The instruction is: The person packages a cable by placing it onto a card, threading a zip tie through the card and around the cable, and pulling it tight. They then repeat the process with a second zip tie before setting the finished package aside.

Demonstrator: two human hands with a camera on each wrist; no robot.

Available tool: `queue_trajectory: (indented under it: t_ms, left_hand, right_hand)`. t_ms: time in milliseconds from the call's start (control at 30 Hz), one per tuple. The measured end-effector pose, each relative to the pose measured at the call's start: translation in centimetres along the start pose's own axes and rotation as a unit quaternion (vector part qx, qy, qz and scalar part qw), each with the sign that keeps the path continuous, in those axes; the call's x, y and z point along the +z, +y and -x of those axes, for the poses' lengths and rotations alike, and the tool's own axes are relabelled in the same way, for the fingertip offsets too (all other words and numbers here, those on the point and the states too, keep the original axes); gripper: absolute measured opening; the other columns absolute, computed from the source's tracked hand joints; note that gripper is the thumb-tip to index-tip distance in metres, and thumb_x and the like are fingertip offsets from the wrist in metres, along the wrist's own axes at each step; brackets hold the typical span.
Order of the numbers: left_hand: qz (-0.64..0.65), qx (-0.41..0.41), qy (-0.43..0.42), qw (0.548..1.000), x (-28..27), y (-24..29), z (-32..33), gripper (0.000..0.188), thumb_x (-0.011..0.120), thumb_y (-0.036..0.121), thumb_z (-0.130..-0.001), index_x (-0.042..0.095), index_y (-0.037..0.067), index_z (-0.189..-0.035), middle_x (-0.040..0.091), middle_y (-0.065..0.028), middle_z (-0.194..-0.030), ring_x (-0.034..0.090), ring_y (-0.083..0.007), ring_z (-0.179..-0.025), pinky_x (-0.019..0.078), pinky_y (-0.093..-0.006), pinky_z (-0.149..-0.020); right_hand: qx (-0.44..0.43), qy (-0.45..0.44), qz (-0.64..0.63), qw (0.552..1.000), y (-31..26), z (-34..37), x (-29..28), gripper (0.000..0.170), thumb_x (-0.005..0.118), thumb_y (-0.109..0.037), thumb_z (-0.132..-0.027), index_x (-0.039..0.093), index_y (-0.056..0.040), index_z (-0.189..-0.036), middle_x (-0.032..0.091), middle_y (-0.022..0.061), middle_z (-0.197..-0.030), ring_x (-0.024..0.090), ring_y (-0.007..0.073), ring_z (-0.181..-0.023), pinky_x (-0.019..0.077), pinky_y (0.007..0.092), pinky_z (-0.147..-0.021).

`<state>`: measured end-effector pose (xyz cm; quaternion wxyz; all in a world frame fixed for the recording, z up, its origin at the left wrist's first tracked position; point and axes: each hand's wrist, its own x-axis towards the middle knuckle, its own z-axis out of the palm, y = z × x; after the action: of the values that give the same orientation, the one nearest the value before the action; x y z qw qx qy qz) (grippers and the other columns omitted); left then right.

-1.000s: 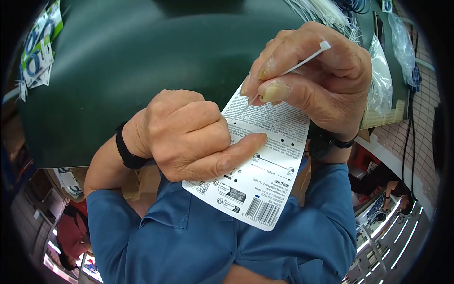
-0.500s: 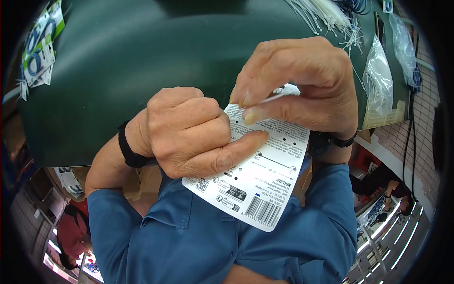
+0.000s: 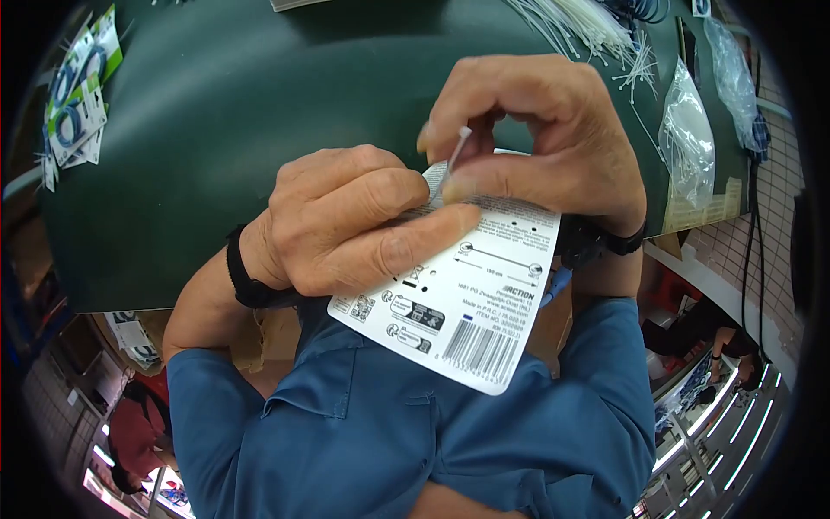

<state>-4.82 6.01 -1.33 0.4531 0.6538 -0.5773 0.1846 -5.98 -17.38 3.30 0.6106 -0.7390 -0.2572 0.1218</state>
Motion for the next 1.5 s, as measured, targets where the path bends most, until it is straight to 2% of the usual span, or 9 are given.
queue_trajectory:
  t_ms: [133,267,400,467,800,1200,1367,1433,1500]
  left_hand:
    - [0.054,-0.086,0.033,0.994,-0.5,-0.7,-0.1,0.04,0.085,0.015,-0.076,0.076,0.003,-0.112,0.068,-0.0058,-0.085,0.064,-0.0148,-0.067,0.0502,-0.0268,-0.053]
    - [0.147,-0.244,0.146,0.947,-0.5,-0.9,-0.9,0.035,0.079,0.011,-0.085,0.07,0.001,-0.117,0.069,-0.005,-0.091,0.064,-0.0137,-0.069,0.0508,-0.0263,-0.054]
    - [0.284,-0.442,0.293,0.799,-0.1,-1.0,-2.3,0.029,0.071,0.005,-0.097,0.062,0.0,-0.124,0.069,-0.0039,-0.099,0.064,-0.0122,-0.071,0.0515,-0.0256,-0.054]
    - [0.311,-0.424,0.315,0.79,0.2,-1.3,-3.8,0.028,0.071,0.007,-0.097,0.061,0.001,-0.123,0.069,-0.004,-0.101,0.065,-0.0115,-0.073,0.0513,-0.0255,-0.054]
    - [0.367,-0.415,0.389,0.737,3.6,-2.7,-7.0,0.034,0.071,0.008,-0.099,0.057,0.003,-0.129,0.066,-0.0033,-0.11,0.064,-0.0087,-0.089,0.0543,-0.0246,-0.068]
    - [0.242,-0.339,0.354,0.837,4.8,-4.1,-5.7,0.031,0.07,0.005,-0.097,0.059,0.0,-0.126,0.067,-0.0056,-0.113,0.065,-0.01,-0.098,0.0559,-0.0268,-0.079]
    - [0.314,-0.41,0.335,0.788,3.7,-3.7,-5.5,0.027,0.072,0.008,-0.097,0.063,0.0,-0.121,0.069,-0.0056,-0.112,0.067,-0.0104,-0.096,0.0567,-0.0278,-0.078]
    - [-0.083,-0.267,0.205,0.938,3.2,-4.9,-4.3,0.026,0.073,0.012,-0.097,0.064,0.001,-0.119,0.071,-0.0047,-0.109,0.069,-0.0106,-0.092,0.0572,-0.0278,-0.076]
    - [-0.282,-0.172,0.12,0.936,3.2,-5.1,-4.0,0.025,0.074,0.013,-0.097,0.065,0.002,-0.118,0.072,-0.0043,-0.107,0.07,-0.0108,-0.091,0.0574,-0.0279,-0.075]
  right_hand:
    - [-0.029,0.304,0.03,0.952,-1.0,0.2,-0.2,0.015,0.07,-0.013,-0.102,0.073,-0.0078,-0.116,0.077,0.008,-0.096,0.07,0.0201,-0.077,0.0575,0.0275,-0.076]
    - [-0.22,0.433,0.017,0.874,0.6,0.1,-1.1,0.012,0.079,0.004,-0.084,0.074,-0.0016,-0.094,0.072,0.0055,-0.091,0.068,0.0103,-0.076,0.0535,0.0237,-0.065]
    - [-0.342,0.385,0.128,0.847,0.3,0.3,-0.3,0.018,0.078,0.006,-0.082,0.075,-0.0012,-0.099,0.071,0.007,-0.089,0.067,0.0137,-0.075,0.0526,0.0258,-0.061]
    - [-0.374,0.261,0.308,0.835,-0.2,0.2,0.1,0.021,0.078,0.007,-0.083,0.073,-0.0034,-0.101,0.072,0.0108,-0.09,0.063,0.0177,-0.074,0.0497,0.0292,-0.061]
    - [-0.324,0.307,0.488,0.75,1.9,-0.6,0.7,0.04,0.087,-0.003,-0.065,0.081,-0.0115,-0.104,0.073,0.0012,-0.089,0.063,0.0189,-0.071,0.0461,0.032,-0.06]
    - [-0.304,0.285,0.493,0.764,2.3,-0.4,1.6,0.032,0.086,-0.003,-0.068,0.078,-0.009,-0.098,0.072,0.0021,-0.092,0.066,0.0192,-0.071,0.0468,0.0323,-0.059]
    - [-0.343,0.255,0.435,0.793,2.3,-0.6,2.0,0.031,0.084,0.002,-0.068,0.076,-0.0072,-0.097,0.072,0.0051,-0.096,0.067,0.0194,-0.072,0.0494,0.0314,-0.059]
    - [-0.342,0.256,0.434,0.793,2.8,-0.9,1.8,0.031,0.084,0.003,-0.068,0.076,-0.0068,-0.097,0.072,0.0055,-0.097,0.067,0.0197,-0.072,0.0499,0.0314,-0.059]
    - [-0.339,0.266,0.431,0.793,3.1,-1.3,1.5,0.032,0.084,0.004,-0.067,0.075,-0.006,-0.097,0.073,0.0062,-0.098,0.067,0.0203,-0.072,0.051,0.0314,-0.058]
